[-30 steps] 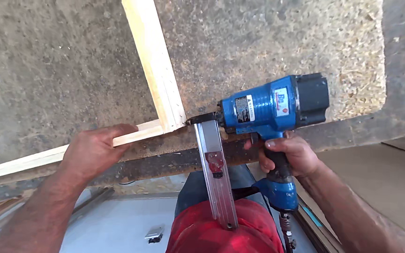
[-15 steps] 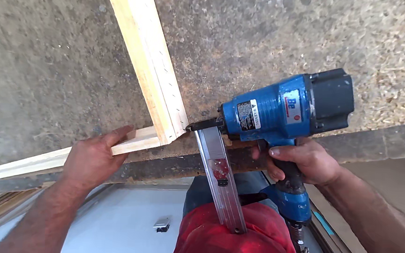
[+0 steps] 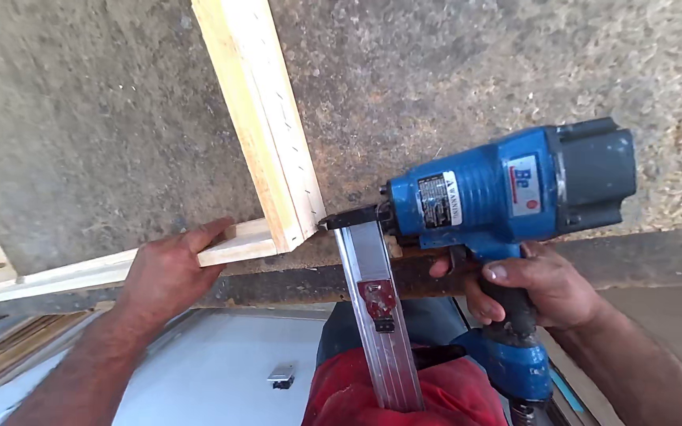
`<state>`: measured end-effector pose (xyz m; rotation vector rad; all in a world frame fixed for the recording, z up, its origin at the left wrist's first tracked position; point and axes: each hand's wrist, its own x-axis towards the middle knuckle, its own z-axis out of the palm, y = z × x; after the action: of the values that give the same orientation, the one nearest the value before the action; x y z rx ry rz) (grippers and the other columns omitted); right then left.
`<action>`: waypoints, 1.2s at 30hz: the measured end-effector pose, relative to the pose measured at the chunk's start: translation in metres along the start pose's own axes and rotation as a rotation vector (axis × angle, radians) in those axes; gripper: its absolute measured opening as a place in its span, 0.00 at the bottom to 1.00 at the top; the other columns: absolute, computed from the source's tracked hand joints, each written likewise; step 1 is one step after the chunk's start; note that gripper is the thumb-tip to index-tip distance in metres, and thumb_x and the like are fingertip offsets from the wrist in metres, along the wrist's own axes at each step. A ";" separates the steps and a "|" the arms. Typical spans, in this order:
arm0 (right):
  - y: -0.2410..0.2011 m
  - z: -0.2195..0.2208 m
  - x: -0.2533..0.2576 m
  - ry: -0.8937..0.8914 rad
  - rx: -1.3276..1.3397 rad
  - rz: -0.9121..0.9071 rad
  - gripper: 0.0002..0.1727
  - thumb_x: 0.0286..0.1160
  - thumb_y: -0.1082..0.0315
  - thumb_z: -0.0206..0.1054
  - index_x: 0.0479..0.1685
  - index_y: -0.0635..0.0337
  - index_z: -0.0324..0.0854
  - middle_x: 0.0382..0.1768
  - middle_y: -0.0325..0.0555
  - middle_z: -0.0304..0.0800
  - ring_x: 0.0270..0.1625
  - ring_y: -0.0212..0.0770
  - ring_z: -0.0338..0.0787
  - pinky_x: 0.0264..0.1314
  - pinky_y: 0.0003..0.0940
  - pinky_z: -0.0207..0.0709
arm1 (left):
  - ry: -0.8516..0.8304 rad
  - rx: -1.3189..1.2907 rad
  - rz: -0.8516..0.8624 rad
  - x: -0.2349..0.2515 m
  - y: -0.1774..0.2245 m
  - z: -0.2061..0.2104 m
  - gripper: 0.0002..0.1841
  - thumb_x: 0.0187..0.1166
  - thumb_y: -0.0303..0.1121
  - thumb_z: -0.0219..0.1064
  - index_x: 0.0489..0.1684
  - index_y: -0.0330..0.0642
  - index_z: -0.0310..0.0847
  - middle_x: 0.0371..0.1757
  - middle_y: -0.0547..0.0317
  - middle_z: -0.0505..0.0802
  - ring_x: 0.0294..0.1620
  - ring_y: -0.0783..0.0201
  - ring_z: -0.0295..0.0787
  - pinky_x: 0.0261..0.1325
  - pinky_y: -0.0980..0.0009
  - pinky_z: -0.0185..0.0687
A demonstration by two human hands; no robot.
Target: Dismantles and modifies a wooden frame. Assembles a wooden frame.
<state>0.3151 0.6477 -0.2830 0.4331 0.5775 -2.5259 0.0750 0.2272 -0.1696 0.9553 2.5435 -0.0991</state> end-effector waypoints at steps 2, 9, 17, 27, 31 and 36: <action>0.003 0.000 0.002 -0.025 0.005 -0.010 0.18 0.81 0.61 0.65 0.63 0.59 0.84 0.48 0.63 0.93 0.23 0.40 0.90 0.30 0.35 0.90 | -0.007 0.002 0.005 0.000 0.000 0.000 0.27 0.73 0.43 0.68 0.74 0.46 0.82 0.42 0.43 0.95 0.36 0.40 0.94 0.39 0.35 0.85; 0.001 0.001 0.004 -0.039 -0.007 0.005 0.19 0.80 0.59 0.66 0.63 0.61 0.84 0.43 0.61 0.92 0.22 0.40 0.90 0.30 0.35 0.90 | 0.025 -0.015 0.016 0.001 0.003 0.000 0.23 0.75 0.42 0.67 0.67 0.45 0.86 0.42 0.45 0.96 0.37 0.42 0.95 0.38 0.36 0.85; -0.004 0.006 0.004 0.001 -0.068 0.012 0.18 0.78 0.58 0.69 0.59 0.59 0.87 0.38 0.59 0.93 0.21 0.39 0.89 0.28 0.34 0.90 | 0.001 -0.010 0.017 0.002 0.002 -0.002 0.22 0.75 0.39 0.69 0.67 0.44 0.86 0.47 0.46 0.97 0.42 0.42 0.96 0.44 0.36 0.88; 0.000 0.005 0.003 -0.083 -0.002 0.019 0.19 0.79 0.58 0.68 0.61 0.60 0.87 0.32 0.55 0.92 0.22 0.37 0.90 0.32 0.34 0.91 | 0.016 -0.008 0.021 0.001 0.004 -0.001 0.21 0.76 0.40 0.68 0.66 0.44 0.87 0.51 0.48 0.97 0.45 0.45 0.97 0.47 0.38 0.89; -0.007 0.010 0.007 -0.044 -0.095 0.075 0.16 0.76 0.56 0.69 0.48 0.61 0.88 0.24 0.49 0.87 0.20 0.37 0.87 0.29 0.34 0.89 | -0.017 0.008 -0.021 0.002 0.006 -0.005 0.20 0.74 0.37 0.71 0.65 0.46 0.87 0.49 0.48 0.97 0.42 0.43 0.97 0.44 0.36 0.87; -0.016 0.035 -0.007 0.066 -0.225 0.001 0.20 0.75 0.53 0.72 0.60 0.54 0.88 0.33 0.56 0.93 0.20 0.39 0.89 0.29 0.35 0.90 | -0.069 0.040 -0.079 0.002 0.004 -0.007 0.26 0.73 0.38 0.75 0.73 0.50 0.83 0.45 0.47 0.96 0.39 0.41 0.95 0.43 0.35 0.87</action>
<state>0.3054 0.6465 -0.2447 0.4335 0.8753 -2.4169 0.0737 0.2333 -0.1642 0.8513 2.5240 -0.2027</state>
